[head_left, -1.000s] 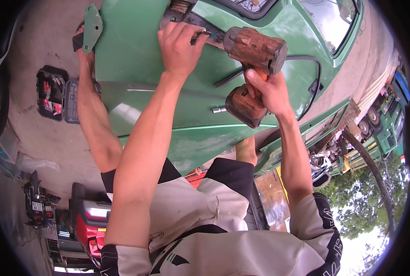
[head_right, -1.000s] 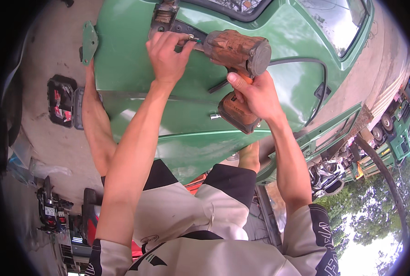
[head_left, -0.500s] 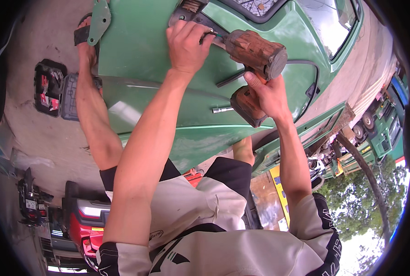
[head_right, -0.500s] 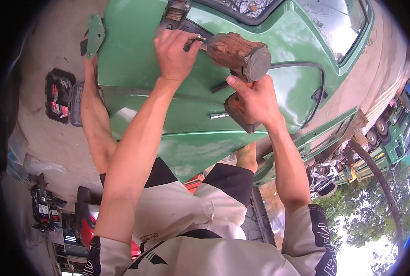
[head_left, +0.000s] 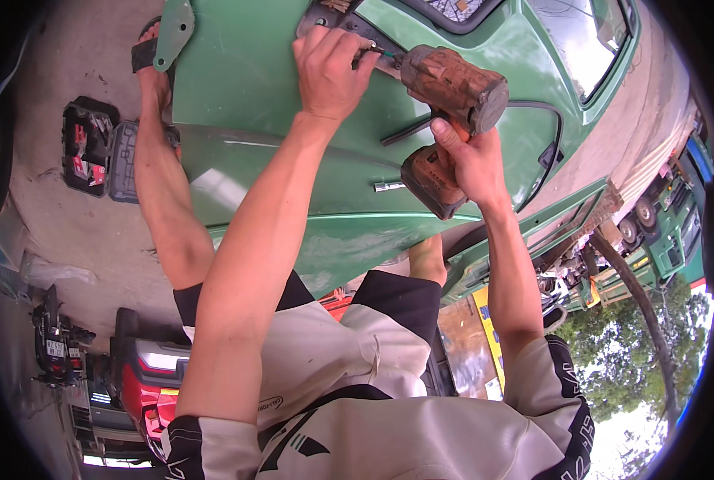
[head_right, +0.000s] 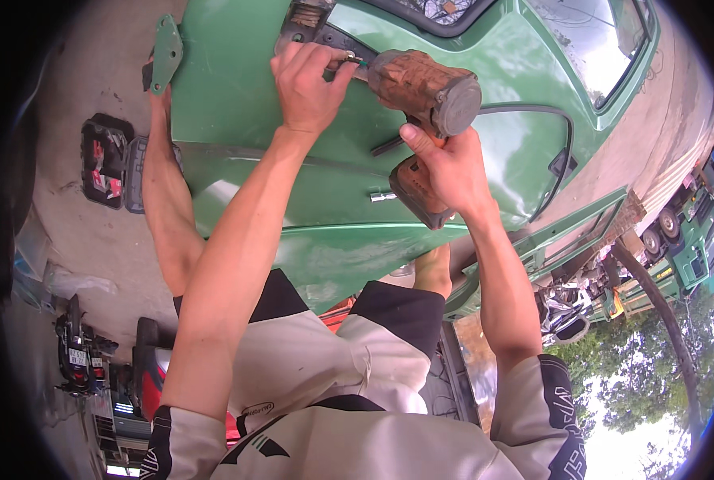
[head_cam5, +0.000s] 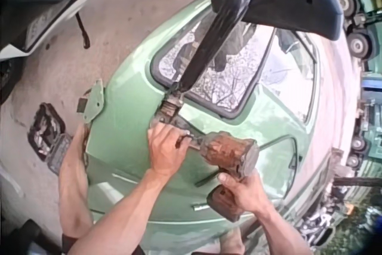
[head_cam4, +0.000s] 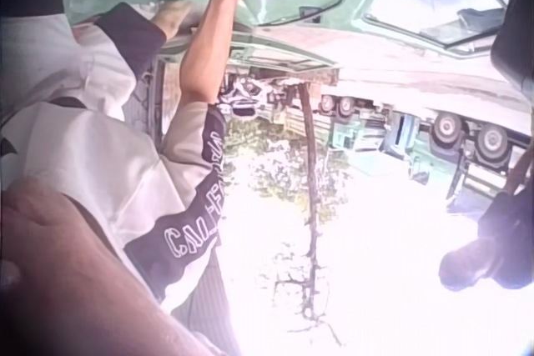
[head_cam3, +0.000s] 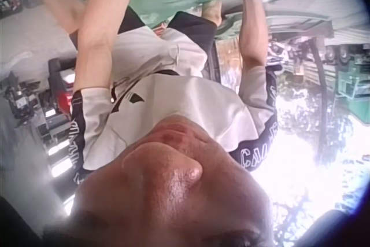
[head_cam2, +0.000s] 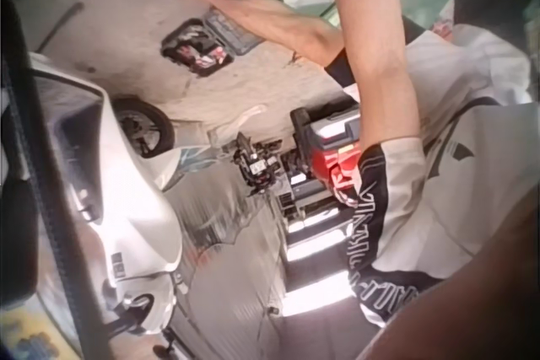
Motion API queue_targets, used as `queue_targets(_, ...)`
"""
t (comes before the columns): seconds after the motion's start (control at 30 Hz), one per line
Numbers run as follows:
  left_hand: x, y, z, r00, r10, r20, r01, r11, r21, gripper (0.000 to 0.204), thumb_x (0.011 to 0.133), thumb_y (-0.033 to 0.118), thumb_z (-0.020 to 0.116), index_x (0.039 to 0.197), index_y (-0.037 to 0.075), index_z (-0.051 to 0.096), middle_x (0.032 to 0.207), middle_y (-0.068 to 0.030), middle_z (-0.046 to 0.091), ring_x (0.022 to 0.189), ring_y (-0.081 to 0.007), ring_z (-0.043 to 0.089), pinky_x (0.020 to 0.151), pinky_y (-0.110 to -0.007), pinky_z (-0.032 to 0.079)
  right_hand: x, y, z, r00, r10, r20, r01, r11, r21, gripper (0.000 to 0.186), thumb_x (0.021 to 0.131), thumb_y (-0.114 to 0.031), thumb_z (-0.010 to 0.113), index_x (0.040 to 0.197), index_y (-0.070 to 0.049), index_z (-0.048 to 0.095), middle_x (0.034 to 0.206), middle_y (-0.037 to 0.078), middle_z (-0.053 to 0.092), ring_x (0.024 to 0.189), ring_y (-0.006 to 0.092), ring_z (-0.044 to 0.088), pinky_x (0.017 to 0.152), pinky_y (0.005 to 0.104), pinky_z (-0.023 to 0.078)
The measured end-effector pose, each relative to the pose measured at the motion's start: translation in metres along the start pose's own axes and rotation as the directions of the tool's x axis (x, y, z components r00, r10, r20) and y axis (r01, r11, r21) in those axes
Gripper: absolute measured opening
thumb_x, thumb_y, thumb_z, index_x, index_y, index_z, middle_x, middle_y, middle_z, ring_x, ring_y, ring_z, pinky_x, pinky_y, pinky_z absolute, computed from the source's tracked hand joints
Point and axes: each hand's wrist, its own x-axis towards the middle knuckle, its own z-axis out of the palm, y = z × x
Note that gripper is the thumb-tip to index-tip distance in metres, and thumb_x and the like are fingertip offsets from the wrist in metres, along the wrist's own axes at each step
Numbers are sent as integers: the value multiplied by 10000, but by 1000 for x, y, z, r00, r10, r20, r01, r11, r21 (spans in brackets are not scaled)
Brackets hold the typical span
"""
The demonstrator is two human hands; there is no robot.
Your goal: The person attaches a side mirror to a green vehicle panel using a power drill and hand tools. They align the mirror bracket with the pre-drilled holes, insert screws, and tighten them.
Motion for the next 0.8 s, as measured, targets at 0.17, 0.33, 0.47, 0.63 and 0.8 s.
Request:
queue_targets(0.17,0,-3,1,1000,2,-21,-2,1000,-9,231,670,130,880,797,157,690,812,38,653,867,-232,595,804,-410,414,-5,-16,10,996,-84,-38,73,969,-234,345,941,-211,759,1169,28,662,769,94,666,640,224,587,655,388,503)
queue_targets(0.33,-2,-8,0,1000,19,1,-19,1000,-2,282,633,100,864,842,156,682,829,43,651,885,-234,596,806,-412,414,-2,-54,16,968,-240,78,243,805,-541,279,876,-132,752,1093,23,672,788,242,683,761,429,680,735,475,547)
queue_targets(0.47,-3,-9,-1,999,28,-42,-30,999,-43,333,622,87,853,886,151,660,860,40,648,908,-238,595,808,-414,415,16,-76,10,968,-168,186,250,666,-703,249,838,-125,712,1027,34,685,842,280,696,840,490,661,758,532,534)
queue_targets(0.63,1,-4,-6,999,-24,38,27,998,-60,466,644,92,862,1030,152,608,961,7,644,928,-244,593,808,-412,417,33,-63,-10,969,-132,210,246,597,-764,257,841,-125,662,1020,57,694,840,303,685,849,503,654,783,532,540)
queue_targets(0.8,3,-4,-8,999,-28,32,30,998,-56,474,656,87,859,1044,152,595,950,-1,627,926,-247,594,801,-411,420,29,-70,-3,982,-64,175,180,573,-800,364,889,-225,763,1147,21,689,971,253,722,944,472,665,816,452,555)
